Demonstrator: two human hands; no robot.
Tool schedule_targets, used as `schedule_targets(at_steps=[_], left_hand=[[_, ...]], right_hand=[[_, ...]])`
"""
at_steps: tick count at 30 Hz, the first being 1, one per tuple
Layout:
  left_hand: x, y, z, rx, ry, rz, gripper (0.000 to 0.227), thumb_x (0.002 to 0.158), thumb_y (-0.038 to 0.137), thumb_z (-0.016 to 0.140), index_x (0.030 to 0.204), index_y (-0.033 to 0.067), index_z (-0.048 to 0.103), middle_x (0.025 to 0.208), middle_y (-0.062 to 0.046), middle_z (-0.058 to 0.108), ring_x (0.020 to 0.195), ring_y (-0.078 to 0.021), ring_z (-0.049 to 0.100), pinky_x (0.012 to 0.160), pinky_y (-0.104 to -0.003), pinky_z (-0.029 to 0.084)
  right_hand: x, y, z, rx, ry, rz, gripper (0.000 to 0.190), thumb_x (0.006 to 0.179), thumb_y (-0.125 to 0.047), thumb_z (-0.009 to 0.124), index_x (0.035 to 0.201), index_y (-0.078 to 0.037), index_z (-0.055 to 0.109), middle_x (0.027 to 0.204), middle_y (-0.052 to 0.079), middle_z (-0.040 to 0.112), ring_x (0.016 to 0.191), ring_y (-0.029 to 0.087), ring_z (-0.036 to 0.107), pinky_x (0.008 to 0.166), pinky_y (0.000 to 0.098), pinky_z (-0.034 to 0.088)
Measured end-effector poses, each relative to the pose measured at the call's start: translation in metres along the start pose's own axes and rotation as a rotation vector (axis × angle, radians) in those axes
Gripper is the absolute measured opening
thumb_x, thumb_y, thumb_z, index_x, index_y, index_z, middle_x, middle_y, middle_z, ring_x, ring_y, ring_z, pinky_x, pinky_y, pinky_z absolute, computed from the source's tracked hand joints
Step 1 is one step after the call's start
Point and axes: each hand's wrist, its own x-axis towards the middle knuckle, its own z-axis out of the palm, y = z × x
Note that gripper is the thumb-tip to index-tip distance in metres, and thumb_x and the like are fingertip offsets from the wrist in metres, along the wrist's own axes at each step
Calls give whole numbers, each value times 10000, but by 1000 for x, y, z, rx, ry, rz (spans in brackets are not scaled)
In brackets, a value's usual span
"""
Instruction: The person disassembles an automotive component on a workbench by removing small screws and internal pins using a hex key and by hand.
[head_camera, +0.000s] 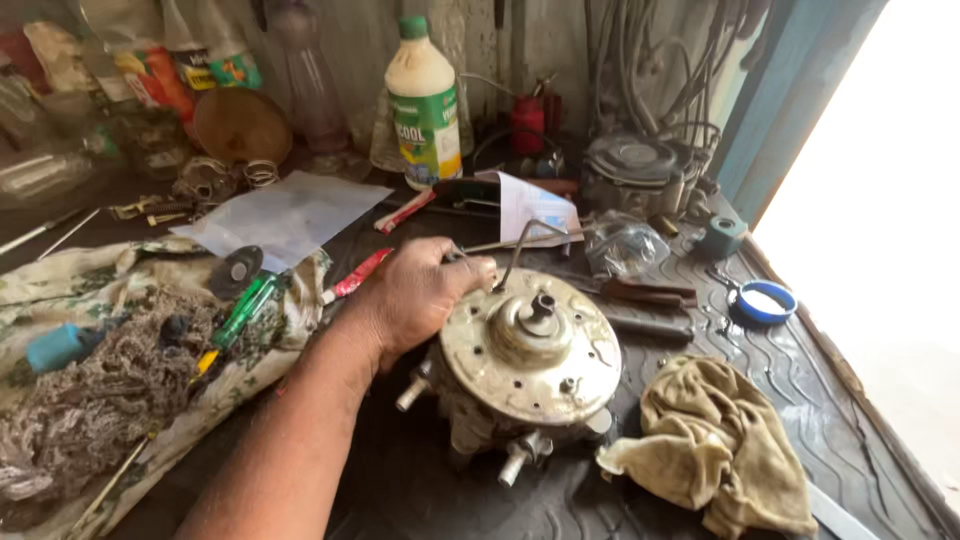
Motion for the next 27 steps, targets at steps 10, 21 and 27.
schedule_targets(at_steps=[10, 21, 27], left_hand=[[-16, -5, 4, -14, -1, -258, 482, 790, 448, 679, 855, -26, 739, 777, -135, 734, 722, -198, 657, 655, -380, 542], [-20, 6, 9, 130, 104, -238, 484, 777, 477, 671, 926, 23, 746, 894, -157, 784, 837, -230, 750, 770, -368, 580], [-23, 18, 7, 265, 155, -189, 465, 800, 456, 660, 920, 14, 739, 922, -229, 748, 885, -314, 747, 794, -412, 571]], right_hand=[[-11, -4, 14, 26, -150, -57, 235, 973, -205, 665, 1164, -74, 706, 1179, 86, 766, 1106, 189, 748, 979, 333, 522], [1, -31, 13, 305, -51, 362, 323, 965, -256, 664, 1143, 4, 736, 1062, 112, 782, 910, 217, 751, 847, 357, 623], [-16, -28, 23, 612, -4, 354, 310, 1026, -303, 610, 1164, -55, 735, 1142, 63, 719, 995, 195, 765, 857, 353, 592]])
